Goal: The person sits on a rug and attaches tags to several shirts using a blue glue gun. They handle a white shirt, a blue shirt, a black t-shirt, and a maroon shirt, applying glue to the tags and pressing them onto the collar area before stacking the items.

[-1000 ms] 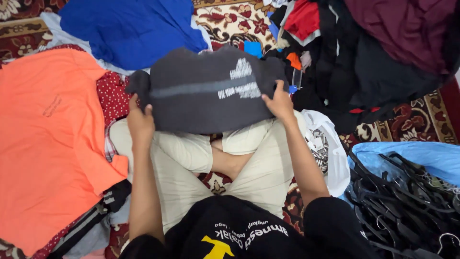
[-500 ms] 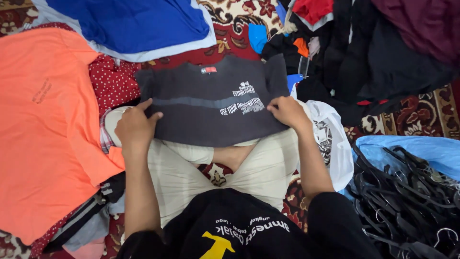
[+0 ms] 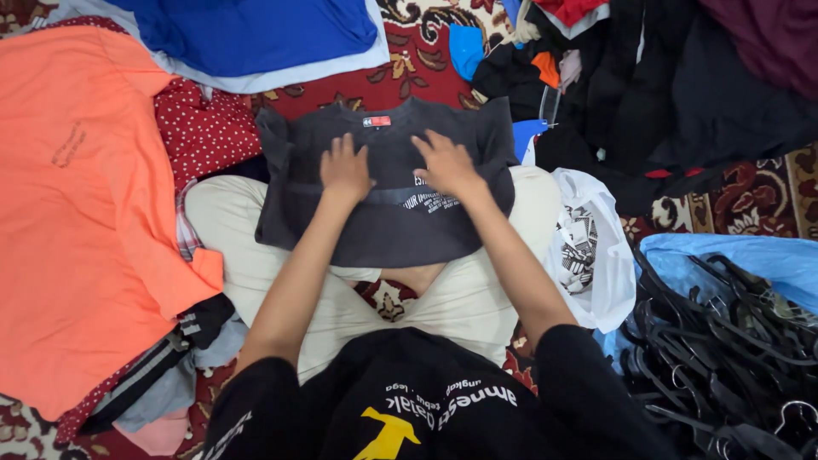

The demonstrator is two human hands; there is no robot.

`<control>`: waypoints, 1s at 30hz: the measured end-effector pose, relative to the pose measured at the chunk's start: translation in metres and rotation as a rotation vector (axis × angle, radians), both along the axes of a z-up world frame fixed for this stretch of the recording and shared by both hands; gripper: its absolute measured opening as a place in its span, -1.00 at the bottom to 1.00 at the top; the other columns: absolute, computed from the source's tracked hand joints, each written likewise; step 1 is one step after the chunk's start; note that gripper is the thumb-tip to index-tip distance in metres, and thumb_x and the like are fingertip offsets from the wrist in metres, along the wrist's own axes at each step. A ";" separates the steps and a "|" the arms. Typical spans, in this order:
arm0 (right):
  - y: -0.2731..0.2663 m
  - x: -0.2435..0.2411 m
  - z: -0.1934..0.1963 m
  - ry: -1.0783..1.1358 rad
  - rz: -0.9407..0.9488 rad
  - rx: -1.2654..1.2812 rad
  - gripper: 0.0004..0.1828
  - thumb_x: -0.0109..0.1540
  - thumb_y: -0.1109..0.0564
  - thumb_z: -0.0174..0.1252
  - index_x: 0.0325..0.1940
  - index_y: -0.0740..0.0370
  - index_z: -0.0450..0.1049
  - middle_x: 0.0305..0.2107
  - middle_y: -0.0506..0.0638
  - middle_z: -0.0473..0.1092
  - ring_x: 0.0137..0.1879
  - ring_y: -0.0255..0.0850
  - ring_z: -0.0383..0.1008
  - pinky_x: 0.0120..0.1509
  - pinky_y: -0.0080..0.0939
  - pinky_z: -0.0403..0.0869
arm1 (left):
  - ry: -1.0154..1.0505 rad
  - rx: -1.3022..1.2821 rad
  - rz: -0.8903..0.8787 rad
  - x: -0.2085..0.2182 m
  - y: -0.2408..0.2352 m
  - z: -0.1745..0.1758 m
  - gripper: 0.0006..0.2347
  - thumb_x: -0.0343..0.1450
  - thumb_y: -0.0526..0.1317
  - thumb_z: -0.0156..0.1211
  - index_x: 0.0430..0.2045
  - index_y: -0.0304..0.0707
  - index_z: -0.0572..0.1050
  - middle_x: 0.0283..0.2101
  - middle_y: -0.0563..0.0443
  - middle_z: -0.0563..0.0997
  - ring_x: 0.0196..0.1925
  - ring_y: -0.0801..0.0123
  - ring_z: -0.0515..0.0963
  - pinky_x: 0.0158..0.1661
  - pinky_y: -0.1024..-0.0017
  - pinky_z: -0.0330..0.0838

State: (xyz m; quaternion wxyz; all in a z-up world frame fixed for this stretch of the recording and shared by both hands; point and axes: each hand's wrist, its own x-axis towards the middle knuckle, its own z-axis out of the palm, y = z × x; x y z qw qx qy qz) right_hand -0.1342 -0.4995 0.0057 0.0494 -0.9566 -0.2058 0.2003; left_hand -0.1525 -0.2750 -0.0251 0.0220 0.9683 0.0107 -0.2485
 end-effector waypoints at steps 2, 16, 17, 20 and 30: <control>0.017 0.004 -0.021 0.058 -0.002 0.041 -0.20 0.36 -0.12 0.16 0.62 0.01 0.02 0.53 0.24 -0.08 0.59 0.17 0.02 0.45 0.42 0.20 | 0.070 -0.124 -0.010 0.016 -0.012 -0.021 -0.20 0.36 0.02 0.38 0.50 0.03 0.05 0.59 -0.19 -0.10 0.60 -0.09 -0.11 0.43 -0.21 -0.17; 0.024 -0.001 -0.091 0.167 -0.081 -0.008 -0.16 0.46 -0.24 -0.14 0.68 -0.07 -0.38 0.59 0.10 -0.55 0.68 0.08 -0.57 0.50 0.72 -0.30 | 0.001 0.003 0.016 -0.004 -0.020 -0.084 -0.02 0.32 0.41 0.08 0.54 0.11 -0.32 0.56 -0.32 -0.44 0.53 -0.43 -0.50 0.32 -0.54 -0.49; 0.025 -0.003 -0.093 0.164 -0.078 -0.011 -0.16 0.46 -0.24 -0.14 0.68 -0.07 -0.39 0.59 0.09 -0.55 0.68 0.07 -0.57 0.51 0.71 -0.29 | -0.079 0.012 0.020 -0.007 -0.023 -0.085 0.00 0.30 0.44 0.06 0.55 0.04 -0.28 0.56 -0.39 -0.37 0.53 -0.48 -0.42 0.35 -0.50 -0.47; 0.026 -0.002 -0.103 0.103 -0.074 0.003 -0.15 0.44 -0.25 -0.10 0.68 -0.06 -0.33 0.59 0.11 -0.51 0.67 0.11 -0.52 0.44 0.81 -0.22 | -0.413 -0.075 0.126 0.014 -0.028 -0.063 -0.44 0.51 0.13 0.12 0.36 -0.16 0.27 0.39 -0.30 0.33 0.48 -0.13 0.21 0.38 -0.16 -0.01; 0.028 -0.004 -0.100 0.065 -0.105 0.031 -0.14 0.40 -0.23 0.01 0.67 -0.05 -0.20 0.59 0.11 -0.41 0.68 0.10 -0.44 0.43 0.81 -0.14 | -0.639 -0.227 -0.007 0.070 -0.009 -0.093 -0.77 0.40 0.00 0.32 -0.18 0.02 0.47 -0.01 0.09 0.46 0.12 0.25 0.41 0.11 0.21 0.28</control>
